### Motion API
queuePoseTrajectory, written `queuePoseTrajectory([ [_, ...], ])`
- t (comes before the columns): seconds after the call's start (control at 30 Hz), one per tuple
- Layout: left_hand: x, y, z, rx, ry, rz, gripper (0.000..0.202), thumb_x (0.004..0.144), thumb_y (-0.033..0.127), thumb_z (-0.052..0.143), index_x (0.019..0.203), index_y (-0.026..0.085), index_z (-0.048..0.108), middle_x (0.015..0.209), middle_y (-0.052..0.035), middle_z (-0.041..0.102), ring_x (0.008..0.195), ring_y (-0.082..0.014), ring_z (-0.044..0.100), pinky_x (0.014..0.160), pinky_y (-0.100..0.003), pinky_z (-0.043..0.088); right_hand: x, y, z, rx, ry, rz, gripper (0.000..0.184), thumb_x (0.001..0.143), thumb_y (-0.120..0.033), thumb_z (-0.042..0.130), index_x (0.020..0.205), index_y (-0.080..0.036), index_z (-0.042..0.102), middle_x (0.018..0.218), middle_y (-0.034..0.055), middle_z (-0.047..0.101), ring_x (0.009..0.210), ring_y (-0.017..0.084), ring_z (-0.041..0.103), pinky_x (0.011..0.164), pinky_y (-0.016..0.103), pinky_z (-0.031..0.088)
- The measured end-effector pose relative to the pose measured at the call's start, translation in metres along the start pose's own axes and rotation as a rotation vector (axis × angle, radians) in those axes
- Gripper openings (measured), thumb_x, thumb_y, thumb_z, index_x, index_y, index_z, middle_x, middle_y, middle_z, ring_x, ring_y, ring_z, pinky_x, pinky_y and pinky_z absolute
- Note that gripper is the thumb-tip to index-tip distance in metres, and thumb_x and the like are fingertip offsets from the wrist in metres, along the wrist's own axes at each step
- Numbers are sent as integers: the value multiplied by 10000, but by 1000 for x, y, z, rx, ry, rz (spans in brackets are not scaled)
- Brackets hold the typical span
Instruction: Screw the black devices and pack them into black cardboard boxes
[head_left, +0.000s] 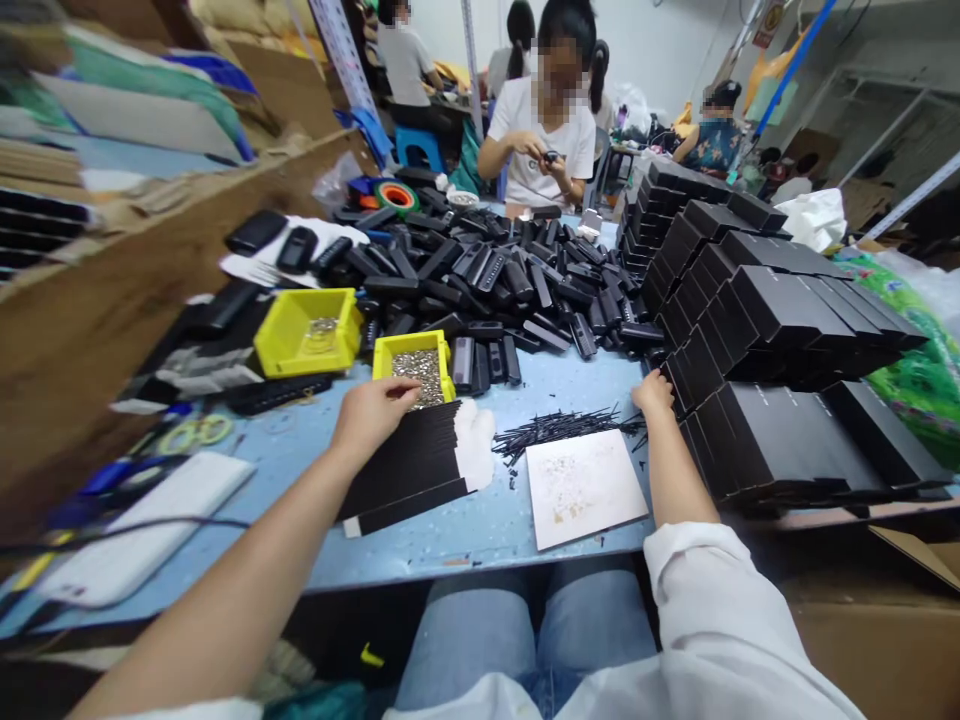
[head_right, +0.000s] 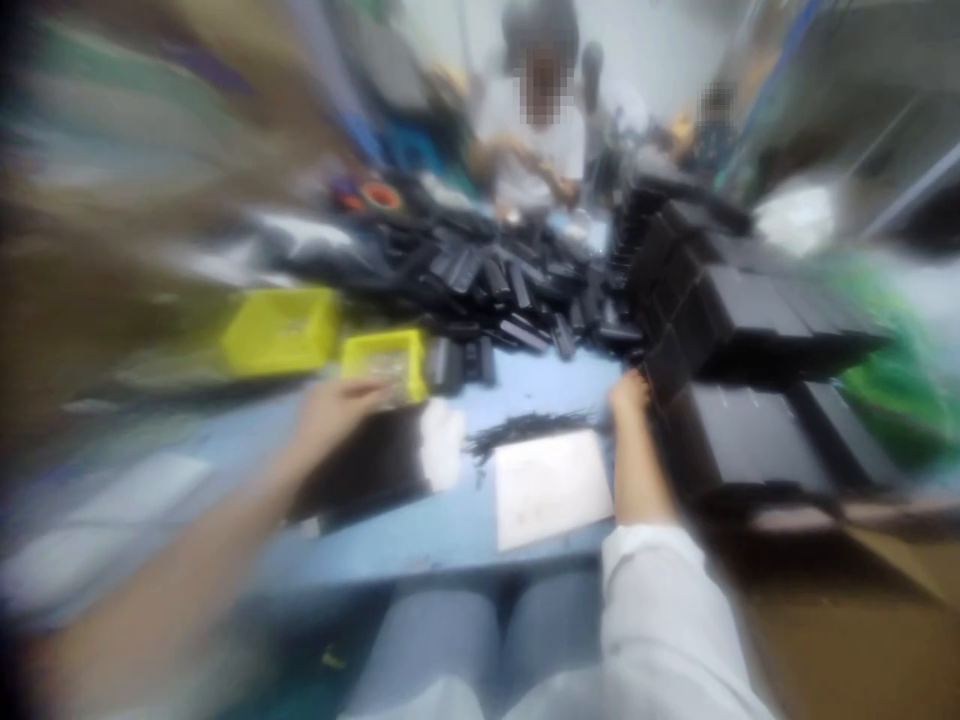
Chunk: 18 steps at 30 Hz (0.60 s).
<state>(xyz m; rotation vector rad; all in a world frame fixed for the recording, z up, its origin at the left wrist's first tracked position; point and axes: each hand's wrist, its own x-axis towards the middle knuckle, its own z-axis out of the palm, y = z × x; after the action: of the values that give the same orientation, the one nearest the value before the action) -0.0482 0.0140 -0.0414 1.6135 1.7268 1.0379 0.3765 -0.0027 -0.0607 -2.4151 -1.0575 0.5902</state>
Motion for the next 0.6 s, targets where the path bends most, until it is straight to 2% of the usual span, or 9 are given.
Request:
queuePoseTrajectory([
  [0.07, -33, 10, 0, -103, -29, -82, 321, 741, 328, 712, 951, 85, 707, 826, -46, 694, 752, -163, 631, 879, -408, 500, 17, 9, 3, 10, -39, 28, 675, 762, -116, 421, 1393, 111, 345, 1319, 276, 213, 1379, 118, 215, 1276, 274, 233],
  [0.13, -70, 20, 10, -402, -94, -234, 388, 697, 370, 762, 958, 89, 706, 833, -78, 698, 701, -157, 639, 800, -350, 542, 12, 17, 4, 39, -95, -11, 647, 771, -142, 416, 1384, 61, 388, 1307, 235, 277, 1331, 64, 285, 1261, 209, 274],
  [0.23, -117, 27, 38, -844, -132, -458, 391, 596, 332, 837, 892, 112, 709, 859, -94, 700, 737, -161, 659, 754, -292, 557, -25, 23, 13, 108, -224, -162, 660, 803, -326, 439, 1417, -88, 394, 1268, 113, 390, 1184, -50, 401, 1155, 69, 377],
  [0.3, -138, 28, 57, -1018, -129, -561, 378, 563, 315, 855, 859, 127, 714, 861, -89, 700, 760, -156, 662, 756, -269, 554, -58, 26, 22, 253, -362, -272, 725, 776, -462, 478, 1419, -140, 387, 1260, 71, 412, 1108, -80, 446, 1038, 15, 426],
  [0.37, -151, 28, 71, -1037, -129, -549, 357, 599, 333, 838, 873, 133, 724, 848, -81, 699, 762, -147, 655, 764, -262, 547, -91, 27, 29, 505, -488, -306, 794, 723, -549, 524, 1378, -116, 404, 1255, 76, 418, 1058, -80, 478, 938, 3, 445],
  [0.43, -161, 31, 79, -920, -162, -434, 319, 679, 355, 787, 901, 132, 733, 822, -76, 694, 757, -140, 640, 765, -259, 534, -123, 23, 33, 791, -545, -261, 799, 701, -605, 517, 1296, -83, 404, 1228, 87, 434, 1002, -74, 500, 878, 25, 459],
  [0.5, -169, 38, 83, -776, -214, -306, 276, 737, 355, 734, 896, 129, 741, 818, -76, 690, 769, -143, 628, 765, -258, 523, -150, 10, 33, 1010, -540, -219, 762, 712, -644, 466, 1215, -83, 353, 1137, 72, 474, 951, -65, 512, 864, 79, 486],
  [0.6, -179, 48, 86, -690, -252, -227, 230, 743, 323, 708, 868, 130, 732, 873, -80, 693, 831, -159, 634, 796, -264, 517, -181, -19, 33, 1264, -406, -213, 697, 734, -640, 415, 1152, -111, 237, 854, 6, 470, 800, -81, 490, 811, 133, 500],
])
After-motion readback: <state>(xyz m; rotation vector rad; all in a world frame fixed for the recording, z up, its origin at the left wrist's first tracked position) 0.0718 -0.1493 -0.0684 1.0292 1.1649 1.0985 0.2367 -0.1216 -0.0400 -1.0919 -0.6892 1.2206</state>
